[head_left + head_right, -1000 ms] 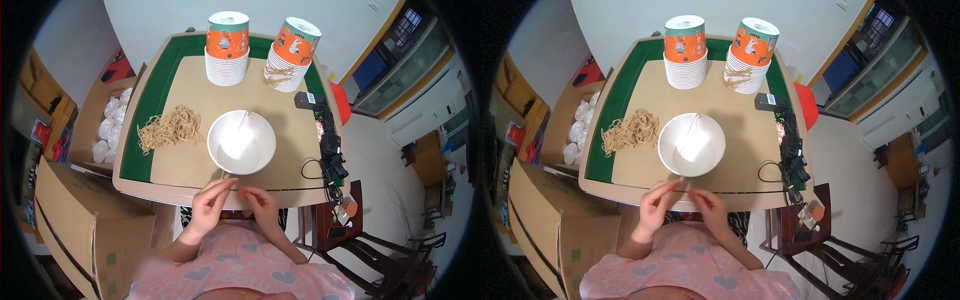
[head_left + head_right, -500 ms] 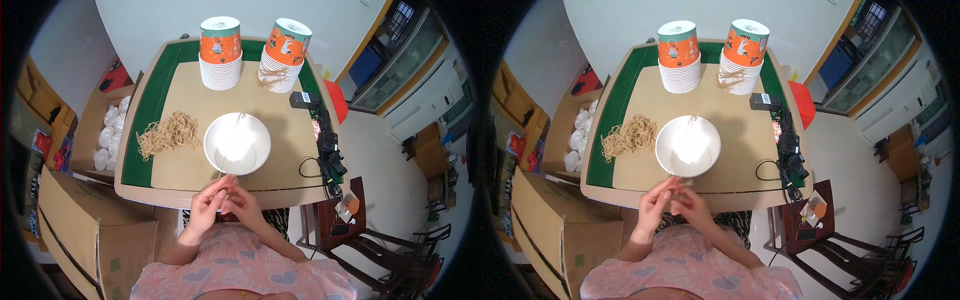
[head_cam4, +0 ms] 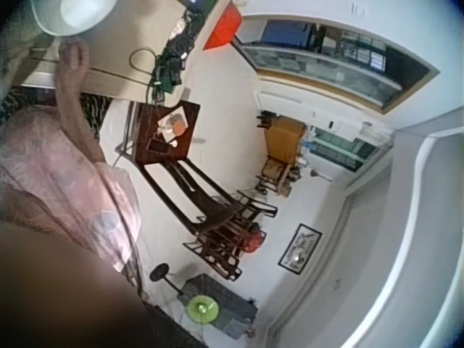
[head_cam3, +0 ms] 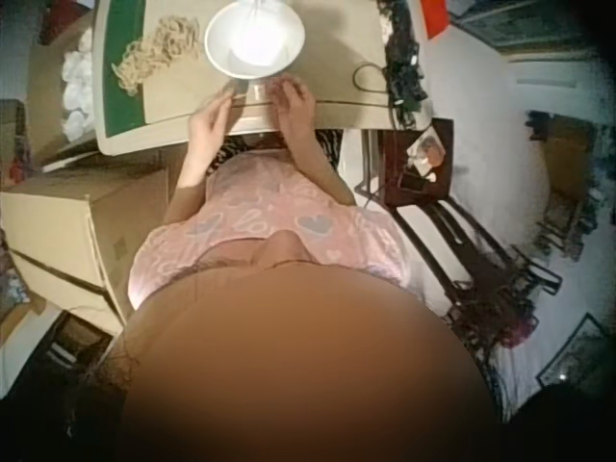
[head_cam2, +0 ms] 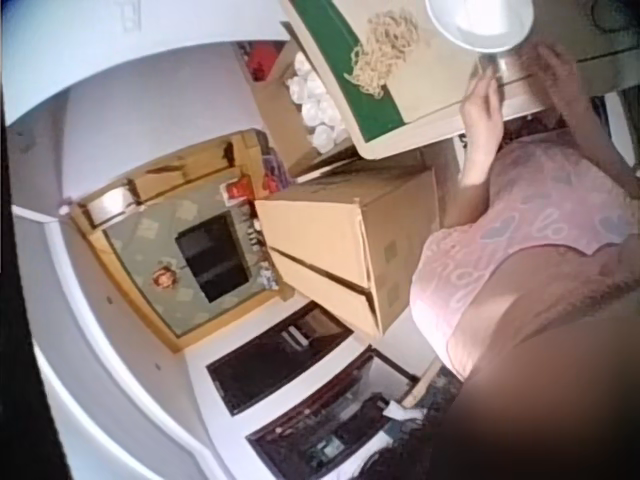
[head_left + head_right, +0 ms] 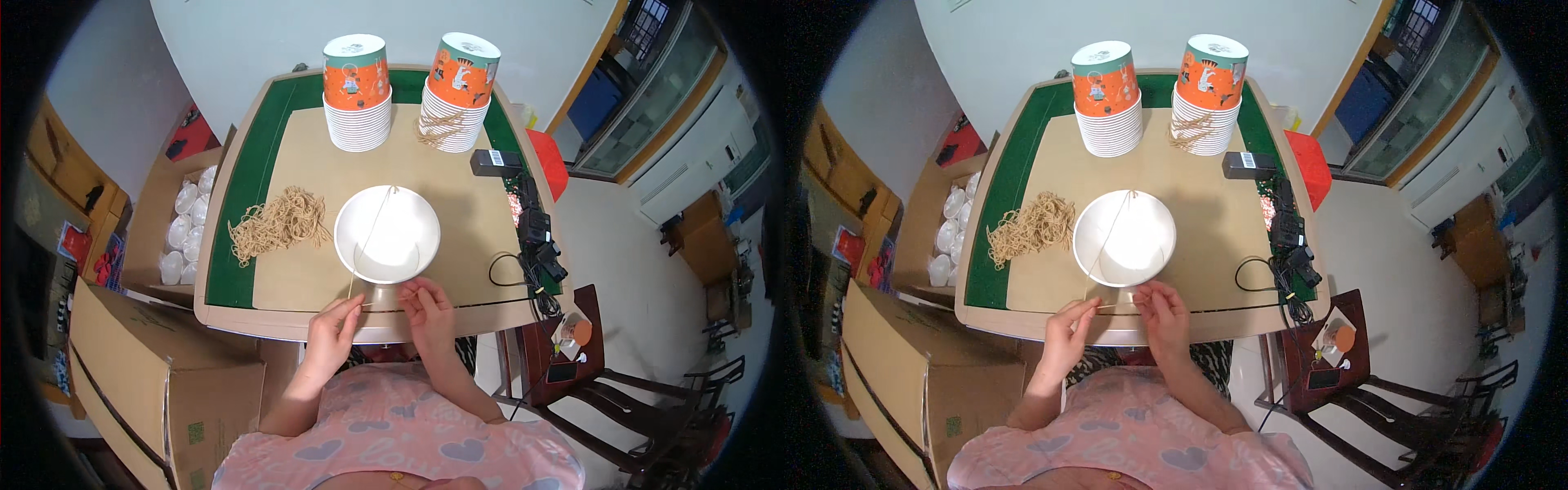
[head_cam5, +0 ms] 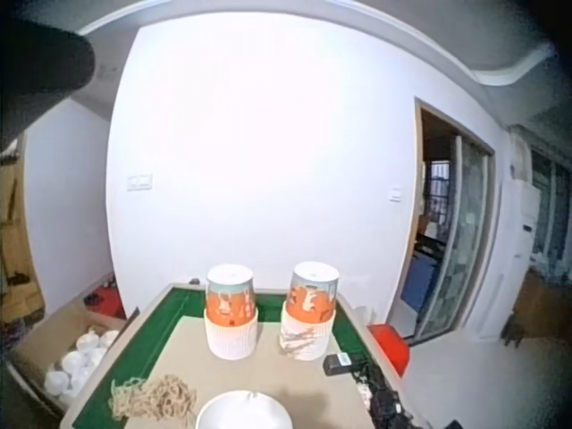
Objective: The person is securing a paper bowl with rubber bands and stacking paper cups at a workstation.
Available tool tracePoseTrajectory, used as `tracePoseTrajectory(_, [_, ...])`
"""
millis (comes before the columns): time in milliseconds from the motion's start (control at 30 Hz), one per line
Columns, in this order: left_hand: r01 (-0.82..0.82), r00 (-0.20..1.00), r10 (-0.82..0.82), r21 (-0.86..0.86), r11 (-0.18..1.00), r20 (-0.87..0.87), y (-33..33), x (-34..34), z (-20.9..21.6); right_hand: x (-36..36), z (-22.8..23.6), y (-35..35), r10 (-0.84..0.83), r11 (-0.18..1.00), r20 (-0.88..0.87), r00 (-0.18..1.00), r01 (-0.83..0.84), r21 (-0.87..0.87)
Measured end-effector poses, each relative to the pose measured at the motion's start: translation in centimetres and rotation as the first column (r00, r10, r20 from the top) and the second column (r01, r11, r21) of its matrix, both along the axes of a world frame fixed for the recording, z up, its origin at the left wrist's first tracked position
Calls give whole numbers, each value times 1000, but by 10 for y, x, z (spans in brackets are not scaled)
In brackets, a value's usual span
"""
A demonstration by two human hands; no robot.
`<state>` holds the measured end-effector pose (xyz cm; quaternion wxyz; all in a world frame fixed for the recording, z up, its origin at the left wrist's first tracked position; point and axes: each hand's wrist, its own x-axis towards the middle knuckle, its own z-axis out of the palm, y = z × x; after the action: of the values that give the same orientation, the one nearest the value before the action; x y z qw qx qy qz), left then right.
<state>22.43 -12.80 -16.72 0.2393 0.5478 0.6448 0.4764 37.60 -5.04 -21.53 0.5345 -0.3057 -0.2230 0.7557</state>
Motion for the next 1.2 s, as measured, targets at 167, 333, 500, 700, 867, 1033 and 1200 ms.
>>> tracePoseTrajectory(167, [-84,986,80,-16,996,-145,5,7,17,6,-3,10,97,995,-264,960,-88,46])
tracePoseTrajectory(333, [151,813,9,227,962,-582,46,10,39,4,-4,2,72,962,327,942,-152,225])
tracePoseTrajectory(500, [177,838,-159,-16,984,-523,68,-6,16,-7,-9,8,35,908,322,946,-165,385])
tracePoseTrajectory(700, [56,934,-92,-113,992,-346,81,3,22,-22,-17,38,-92,890,428,899,-119,441])
tracePoseTrajectory(867, [80,959,-130,-200,977,-253,92,-3,23,-28,-19,45,-142,902,431,891,-63,428])
tracePoseTrajectory(1033, [51,980,-100,-272,961,-170,105,0,26,-29,-5,47,-282,860,508,814,-20,510])
tracePoseTrajectory(1200, [112,979,-153,-271,956,-134,112,-1,17,-27,-17,49,-322,860,533,782,6,511])
